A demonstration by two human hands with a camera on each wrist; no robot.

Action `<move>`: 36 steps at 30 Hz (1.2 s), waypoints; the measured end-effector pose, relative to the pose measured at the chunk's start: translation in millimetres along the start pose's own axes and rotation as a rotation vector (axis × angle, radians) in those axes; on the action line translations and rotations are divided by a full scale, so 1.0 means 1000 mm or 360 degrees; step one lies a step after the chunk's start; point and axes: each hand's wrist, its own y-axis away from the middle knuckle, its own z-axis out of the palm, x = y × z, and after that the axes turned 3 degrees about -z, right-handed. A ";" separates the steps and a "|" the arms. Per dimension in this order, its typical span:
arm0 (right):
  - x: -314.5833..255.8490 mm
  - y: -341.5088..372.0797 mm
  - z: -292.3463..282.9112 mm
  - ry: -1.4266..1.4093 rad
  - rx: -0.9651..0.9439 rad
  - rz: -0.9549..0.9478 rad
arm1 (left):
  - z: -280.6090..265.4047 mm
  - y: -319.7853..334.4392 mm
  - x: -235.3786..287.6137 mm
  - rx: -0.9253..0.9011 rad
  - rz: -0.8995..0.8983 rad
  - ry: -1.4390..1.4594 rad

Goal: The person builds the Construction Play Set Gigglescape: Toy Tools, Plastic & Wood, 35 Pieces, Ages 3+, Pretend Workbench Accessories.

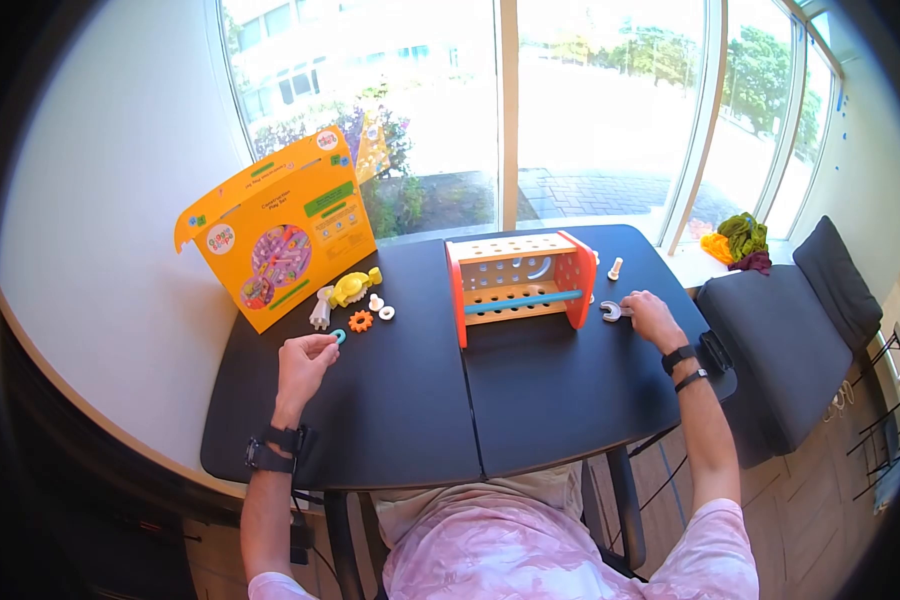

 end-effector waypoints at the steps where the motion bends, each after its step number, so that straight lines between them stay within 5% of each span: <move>1: -0.001 0.000 -0.001 0.0003 0.0016 0.0009 | 0.000 0.000 0.000 0.0002 0.0005 -0.0007; 36: -0.031 0.004 -0.038 -0.0211 0.0128 0.0037 | -0.003 -0.004 -0.005 0.0022 0.0012 -0.0020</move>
